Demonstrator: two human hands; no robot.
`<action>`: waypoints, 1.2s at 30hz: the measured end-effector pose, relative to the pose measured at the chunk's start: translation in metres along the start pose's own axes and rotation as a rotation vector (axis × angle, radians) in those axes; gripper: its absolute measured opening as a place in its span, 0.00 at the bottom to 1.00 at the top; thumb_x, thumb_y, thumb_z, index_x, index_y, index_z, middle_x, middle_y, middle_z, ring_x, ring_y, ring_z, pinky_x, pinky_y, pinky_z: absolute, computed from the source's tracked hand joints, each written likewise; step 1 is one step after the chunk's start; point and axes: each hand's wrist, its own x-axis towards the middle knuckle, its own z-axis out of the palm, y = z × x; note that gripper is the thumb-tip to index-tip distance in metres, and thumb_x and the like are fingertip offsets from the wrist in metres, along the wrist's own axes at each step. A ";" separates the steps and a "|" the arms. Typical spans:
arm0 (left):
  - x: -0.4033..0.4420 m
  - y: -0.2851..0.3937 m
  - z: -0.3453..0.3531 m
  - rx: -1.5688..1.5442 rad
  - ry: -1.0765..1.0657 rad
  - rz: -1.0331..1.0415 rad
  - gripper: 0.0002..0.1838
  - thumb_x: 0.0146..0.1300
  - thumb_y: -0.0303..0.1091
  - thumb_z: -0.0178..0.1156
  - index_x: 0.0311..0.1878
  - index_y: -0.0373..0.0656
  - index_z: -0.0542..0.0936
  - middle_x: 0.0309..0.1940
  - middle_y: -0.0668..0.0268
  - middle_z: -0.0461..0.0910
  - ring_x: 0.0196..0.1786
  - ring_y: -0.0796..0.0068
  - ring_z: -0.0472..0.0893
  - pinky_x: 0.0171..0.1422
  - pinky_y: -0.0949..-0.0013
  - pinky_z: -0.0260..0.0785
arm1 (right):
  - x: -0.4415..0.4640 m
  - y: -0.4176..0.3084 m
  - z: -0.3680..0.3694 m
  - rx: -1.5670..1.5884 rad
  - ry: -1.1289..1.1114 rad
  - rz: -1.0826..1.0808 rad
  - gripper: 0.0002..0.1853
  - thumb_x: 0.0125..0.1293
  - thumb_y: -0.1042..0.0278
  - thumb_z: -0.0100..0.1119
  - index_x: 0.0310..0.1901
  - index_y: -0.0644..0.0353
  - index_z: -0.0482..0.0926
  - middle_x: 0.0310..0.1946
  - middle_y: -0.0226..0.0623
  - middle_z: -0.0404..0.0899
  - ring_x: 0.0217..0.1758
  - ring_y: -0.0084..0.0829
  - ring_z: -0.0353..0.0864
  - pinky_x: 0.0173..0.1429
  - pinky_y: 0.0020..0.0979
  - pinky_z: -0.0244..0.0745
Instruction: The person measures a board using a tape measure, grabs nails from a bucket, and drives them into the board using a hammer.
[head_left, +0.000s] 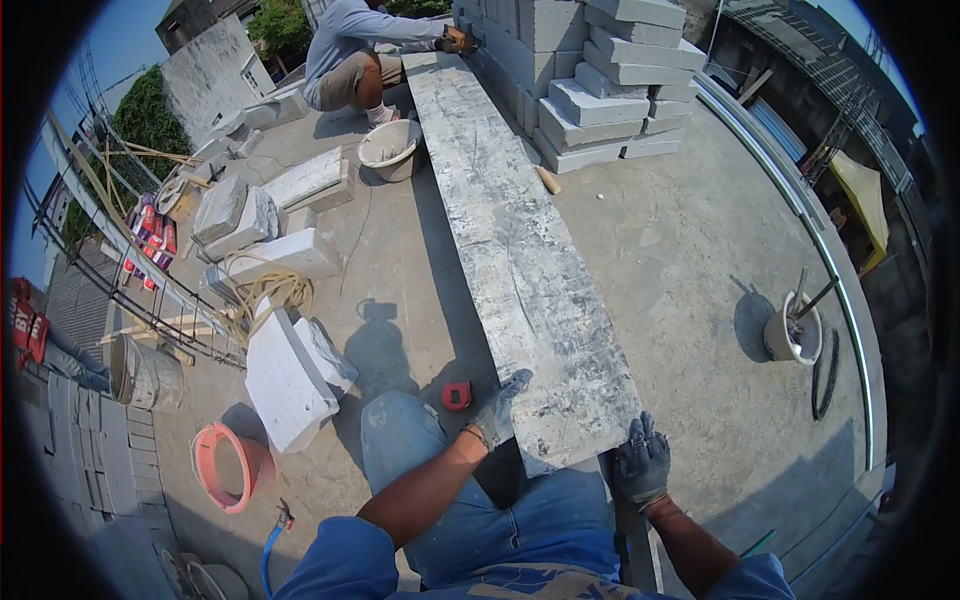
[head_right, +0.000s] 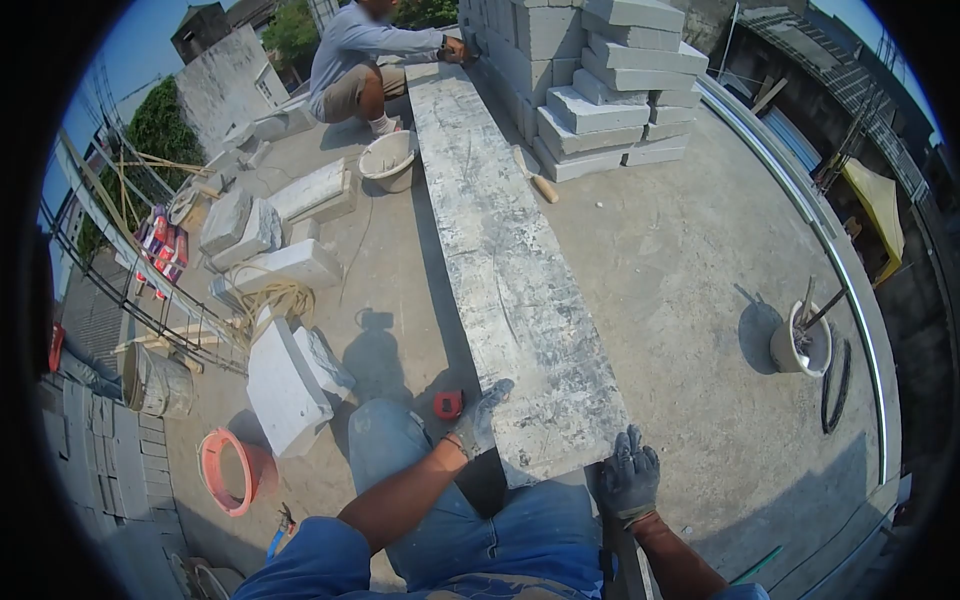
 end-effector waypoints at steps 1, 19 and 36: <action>0.001 -0.001 -0.002 0.025 -0.002 0.000 0.28 0.74 0.39 0.58 0.74 0.44 0.68 0.70 0.70 0.72 0.72 0.72 0.70 0.78 0.59 0.62 | 0.000 0.000 0.000 -0.004 -0.006 -0.002 0.35 0.60 0.65 0.57 0.68 0.76 0.68 0.68 0.69 0.68 0.69 0.59 0.73 0.66 0.52 0.68; -0.001 0.002 0.003 0.022 -0.002 -0.004 0.32 0.73 0.34 0.55 0.78 0.40 0.62 0.76 0.63 0.64 0.75 0.63 0.68 0.78 0.56 0.62 | 0.002 -0.003 -0.003 -0.008 0.000 -0.005 0.34 0.61 0.65 0.57 0.67 0.77 0.68 0.68 0.71 0.67 0.67 0.60 0.74 0.65 0.52 0.68; -0.006 0.007 0.011 -0.007 0.023 -0.035 0.30 0.73 0.38 0.59 0.75 0.43 0.67 0.72 0.70 0.70 0.74 0.71 0.67 0.79 0.60 0.60 | -0.007 0.006 0.008 -0.037 -0.029 -0.023 0.30 0.63 0.65 0.57 0.65 0.73 0.72 0.70 0.61 0.68 0.73 0.60 0.68 0.66 0.55 0.66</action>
